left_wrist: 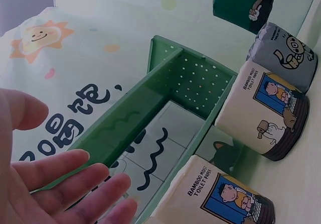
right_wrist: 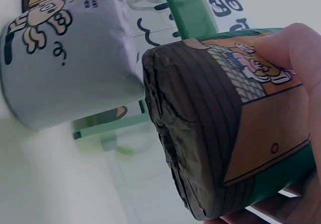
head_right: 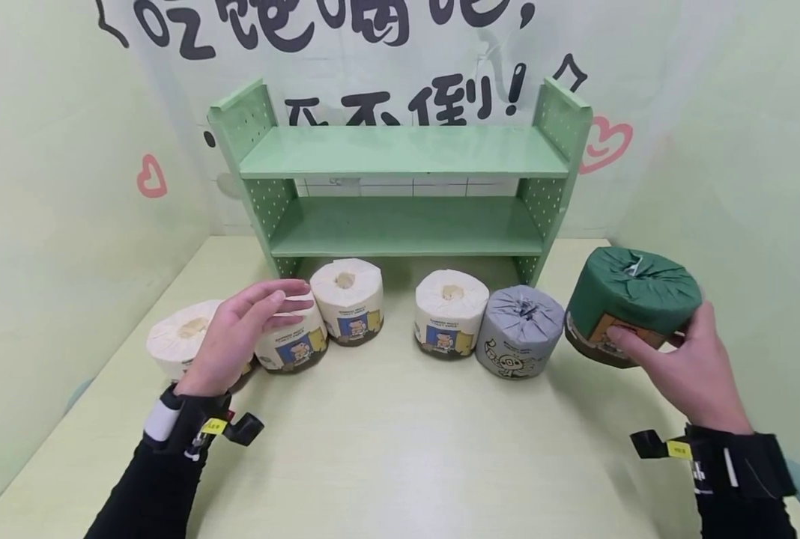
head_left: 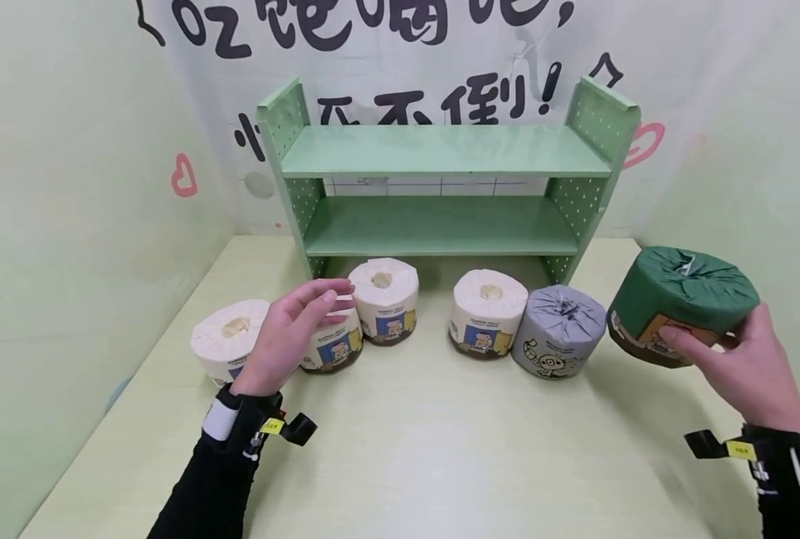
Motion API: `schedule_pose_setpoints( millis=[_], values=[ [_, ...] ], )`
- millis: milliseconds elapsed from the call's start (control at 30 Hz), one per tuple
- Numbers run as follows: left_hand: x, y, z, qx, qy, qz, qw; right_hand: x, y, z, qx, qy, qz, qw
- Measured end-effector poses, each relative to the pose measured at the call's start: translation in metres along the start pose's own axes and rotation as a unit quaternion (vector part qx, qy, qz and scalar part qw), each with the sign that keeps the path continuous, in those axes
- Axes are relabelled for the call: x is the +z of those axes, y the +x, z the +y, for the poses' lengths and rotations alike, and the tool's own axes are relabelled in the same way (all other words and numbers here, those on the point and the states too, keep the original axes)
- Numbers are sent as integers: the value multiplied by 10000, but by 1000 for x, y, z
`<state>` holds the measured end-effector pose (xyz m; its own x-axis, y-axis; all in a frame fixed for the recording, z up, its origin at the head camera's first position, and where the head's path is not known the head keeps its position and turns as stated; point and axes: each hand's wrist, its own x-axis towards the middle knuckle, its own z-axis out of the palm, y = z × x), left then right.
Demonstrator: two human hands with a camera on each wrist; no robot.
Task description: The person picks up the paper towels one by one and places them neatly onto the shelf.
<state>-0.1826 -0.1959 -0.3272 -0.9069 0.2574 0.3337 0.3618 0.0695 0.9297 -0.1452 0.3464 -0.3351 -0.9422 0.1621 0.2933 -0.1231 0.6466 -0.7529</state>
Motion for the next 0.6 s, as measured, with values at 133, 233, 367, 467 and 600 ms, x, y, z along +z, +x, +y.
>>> schedule_pose_setpoints(
  millis=[133,233,367,467,600],
  values=[
    [2,-1,-2,-32,35,-2,10000,-2,3,-9,16,-148,47,9999],
    [4,-1,-3,-7,27,-6,10000,-3,7,-16,-26,-163,82,9998],
    [7,-2,-5,5,-30,-70,10000,-4,13,-26,-91,-133,94,9998],
    [7,-1,-6,-19,8,-131,9999,-4,18,-36,-113,-120,118,9998],
    [5,-1,-6,-21,-5,-138,9999,-2,30,-51,-189,130,184,9996]
  ],
)
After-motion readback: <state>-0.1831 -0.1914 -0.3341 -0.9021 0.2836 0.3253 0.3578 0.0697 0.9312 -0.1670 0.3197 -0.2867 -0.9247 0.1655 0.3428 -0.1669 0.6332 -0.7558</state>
